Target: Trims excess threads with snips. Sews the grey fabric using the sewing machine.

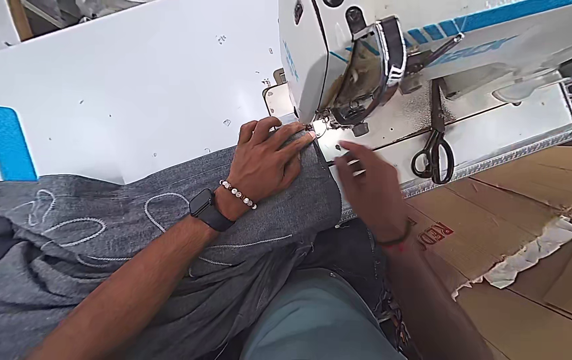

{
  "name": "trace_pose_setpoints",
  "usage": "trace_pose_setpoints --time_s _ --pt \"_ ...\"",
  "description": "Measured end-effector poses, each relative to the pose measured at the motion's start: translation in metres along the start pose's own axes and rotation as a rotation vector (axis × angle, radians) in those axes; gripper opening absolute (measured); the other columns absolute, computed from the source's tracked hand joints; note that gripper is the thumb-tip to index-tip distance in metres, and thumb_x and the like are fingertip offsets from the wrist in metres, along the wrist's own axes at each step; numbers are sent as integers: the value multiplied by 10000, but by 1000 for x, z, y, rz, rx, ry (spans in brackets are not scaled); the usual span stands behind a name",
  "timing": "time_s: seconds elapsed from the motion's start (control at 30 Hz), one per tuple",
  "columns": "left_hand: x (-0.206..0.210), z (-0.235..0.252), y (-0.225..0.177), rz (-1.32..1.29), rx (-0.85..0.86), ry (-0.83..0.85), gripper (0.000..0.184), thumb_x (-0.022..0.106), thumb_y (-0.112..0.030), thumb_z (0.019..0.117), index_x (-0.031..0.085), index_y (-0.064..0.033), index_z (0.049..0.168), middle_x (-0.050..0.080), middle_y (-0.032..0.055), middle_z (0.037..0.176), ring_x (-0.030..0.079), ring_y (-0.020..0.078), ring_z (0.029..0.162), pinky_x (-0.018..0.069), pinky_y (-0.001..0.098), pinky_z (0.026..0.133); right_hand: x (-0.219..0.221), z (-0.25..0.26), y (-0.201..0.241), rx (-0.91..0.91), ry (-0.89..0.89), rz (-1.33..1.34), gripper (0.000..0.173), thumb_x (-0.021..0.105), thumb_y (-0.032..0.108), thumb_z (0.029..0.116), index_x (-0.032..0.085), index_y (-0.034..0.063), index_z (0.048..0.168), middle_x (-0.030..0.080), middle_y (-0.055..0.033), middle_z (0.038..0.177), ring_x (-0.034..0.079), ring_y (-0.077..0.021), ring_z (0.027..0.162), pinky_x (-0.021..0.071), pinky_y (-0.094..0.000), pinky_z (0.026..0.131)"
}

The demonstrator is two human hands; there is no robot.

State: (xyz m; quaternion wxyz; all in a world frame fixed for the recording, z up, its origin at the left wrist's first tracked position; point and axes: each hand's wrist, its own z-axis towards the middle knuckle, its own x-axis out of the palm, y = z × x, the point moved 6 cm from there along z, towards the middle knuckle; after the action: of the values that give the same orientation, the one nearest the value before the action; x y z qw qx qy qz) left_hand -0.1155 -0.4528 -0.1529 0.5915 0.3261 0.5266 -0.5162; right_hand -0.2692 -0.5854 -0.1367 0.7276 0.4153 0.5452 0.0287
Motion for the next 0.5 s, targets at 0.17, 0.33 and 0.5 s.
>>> trace_pose_setpoints --time_s 0.17,0.33,0.5 --pt "2 2 4 -5 6 9 452 438 -341 1010 623 -308 1421 596 -37 1455 502 274 1312 333 490 1069 44 -6 29 -77 -130 -311 345 500 191 1052 689 79 1319 680 -67 740 628 -237 544 462 -395 436" --pt "-1 11 18 25 10 -50 389 449 -358 1016 666 -197 1296 651 -1 1360 503 287 1317 330 479 1070 45 7 30 -36 -94 -331 395 452 184 1065 637 104 1405 660 -75 692 605 -259 522 427 -411 427" --pt "-3 9 2 38 -56 2 361 448 -233 1026 649 -109 1301 605 77 1434 478 336 1386 343 518 1129 43 17 33 -5 -22 -315 404 428 219 1077 612 131 1425 654 -87 689 624 -284 548 442 -431 436"
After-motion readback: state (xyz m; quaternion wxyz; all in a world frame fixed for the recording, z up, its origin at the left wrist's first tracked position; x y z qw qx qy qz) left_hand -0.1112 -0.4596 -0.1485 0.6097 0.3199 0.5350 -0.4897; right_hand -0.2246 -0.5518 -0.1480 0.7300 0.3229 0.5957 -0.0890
